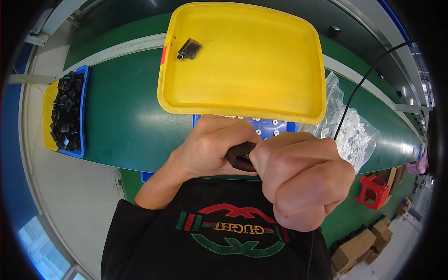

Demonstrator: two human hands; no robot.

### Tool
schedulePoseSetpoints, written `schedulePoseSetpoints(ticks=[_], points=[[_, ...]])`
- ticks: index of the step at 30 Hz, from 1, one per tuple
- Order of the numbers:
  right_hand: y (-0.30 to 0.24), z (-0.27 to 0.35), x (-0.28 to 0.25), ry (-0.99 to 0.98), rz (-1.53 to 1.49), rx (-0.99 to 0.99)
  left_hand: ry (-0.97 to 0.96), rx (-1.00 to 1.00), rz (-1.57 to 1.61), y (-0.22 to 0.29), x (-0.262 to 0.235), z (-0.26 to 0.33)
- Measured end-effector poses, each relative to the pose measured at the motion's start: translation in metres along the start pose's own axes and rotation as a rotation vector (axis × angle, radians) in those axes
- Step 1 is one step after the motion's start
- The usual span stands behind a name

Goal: The person inserts small white washers into black plastic components using a thin black tool. They pick up the black parts from a yellow tray, insert the washers, and place the assembled units into a blue bin. The process is repeated continuously throughout the clip.

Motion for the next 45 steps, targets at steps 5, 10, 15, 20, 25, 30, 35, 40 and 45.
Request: schedulePoseSetpoints(ticks=[5, 10, 15, 20, 25, 30, 35, 40, 45], points=[[-0.007, 0.0, -0.002, -0.002, 0.014, 0.041, -0.014, 0.025, -0.052, 0.008, 0.0, -0.004], [-0.013, 0.002, -0.001, 0.026, 0.055, 0.084, -0.023, 0.052, -0.061, 0.015, -0.001, -0.008], [-0.013, 0.002, -0.002, 0.028, 0.021, 0.086, 0.025, 0.053, -0.048, 0.016, 0.0, -0.01], [-0.009, 0.011, 0.0, 0.082, 0.06, -0.059, -0.027, 0.053, -0.169, 0.015, 0.004, -0.007], [-0.002, 0.034, -0.004, 0.139, 0.104, -0.155, -0.119, 0.048, -0.31, 0.012, 0.012, -0.006], [0.008, 0.038, -0.018, 0.218, -0.069, -0.094, -0.184, -0.044, -0.282, -0.009, -0.002, 0.001], [-0.068, 0.033, -0.022, 0.128, -0.096, -0.491, 0.057, -0.195, -0.39, 0.006, -0.052, 0.015], [-0.039, 0.049, -0.042, 0.052, 0.485, -0.025, 0.165, -0.145, -0.448, 0.052, -0.062, 0.018], [0.023, 0.103, -0.04, -0.227, 1.049, 0.274, 0.194, -0.108, -0.579, 0.077, -0.053, 0.021]])
Point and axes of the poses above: each hand's wrist, its own z-axis away from the middle knuckle, its own x-axis out of the palm, y = z × x, the point moved 9 cm from there along -z, towards the middle knuckle, and after that the axes turned 1 degree about y, right-handed, at the moved point
